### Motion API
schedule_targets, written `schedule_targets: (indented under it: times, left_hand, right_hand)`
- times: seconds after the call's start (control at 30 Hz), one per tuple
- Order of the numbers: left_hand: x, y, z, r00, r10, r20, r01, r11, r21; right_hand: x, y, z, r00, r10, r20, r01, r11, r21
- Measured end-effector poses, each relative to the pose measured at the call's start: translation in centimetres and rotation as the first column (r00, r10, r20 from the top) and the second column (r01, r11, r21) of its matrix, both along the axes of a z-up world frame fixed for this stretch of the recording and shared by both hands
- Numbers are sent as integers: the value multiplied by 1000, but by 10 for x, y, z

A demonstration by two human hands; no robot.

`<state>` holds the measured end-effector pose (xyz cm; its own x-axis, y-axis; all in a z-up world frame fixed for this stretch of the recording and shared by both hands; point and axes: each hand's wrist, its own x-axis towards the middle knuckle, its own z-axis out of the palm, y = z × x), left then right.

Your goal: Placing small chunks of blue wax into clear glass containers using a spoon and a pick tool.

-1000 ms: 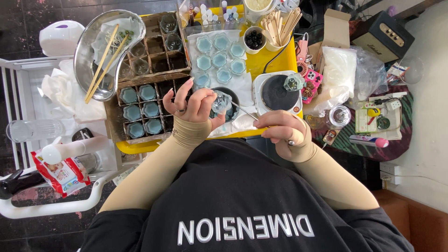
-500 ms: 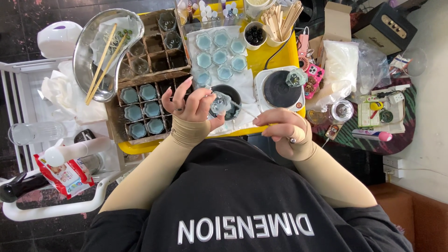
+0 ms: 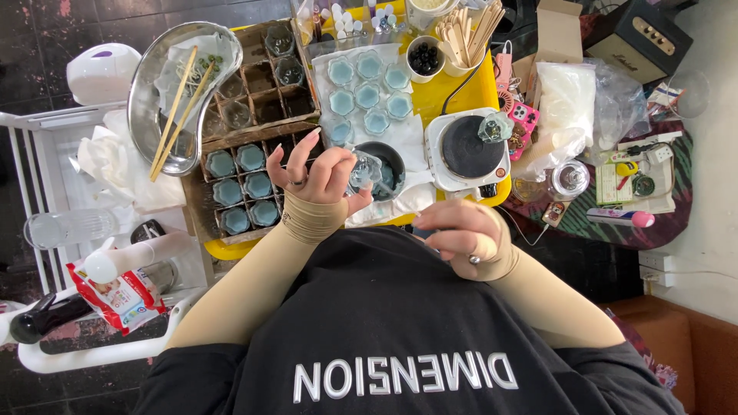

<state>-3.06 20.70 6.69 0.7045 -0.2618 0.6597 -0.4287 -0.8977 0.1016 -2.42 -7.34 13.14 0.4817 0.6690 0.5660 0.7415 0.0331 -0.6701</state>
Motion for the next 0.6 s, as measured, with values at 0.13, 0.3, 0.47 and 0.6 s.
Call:
schedule_targets:
  times: [0.13,0.3,0.47,0.6]
  left_hand:
    - [2,0,2,1000,8,19,-8,1000,5]
    - [1,-2,4,999,-28,23,28,1000,-3]
    - [2,-2,6,1000,-22,4,22,999,-33]
    - [1,-1,2,999,-23,29,25,999,-45]
  right_hand:
    - [2,2,2,998,-61,26,61,998,2]
    - [3,4,2,1000,-4,26,4,1000,6]
    - [5,10,9,997,58,49,-56,998,-29]
    - [13,3,10,983,133,130,-129,991,-35]
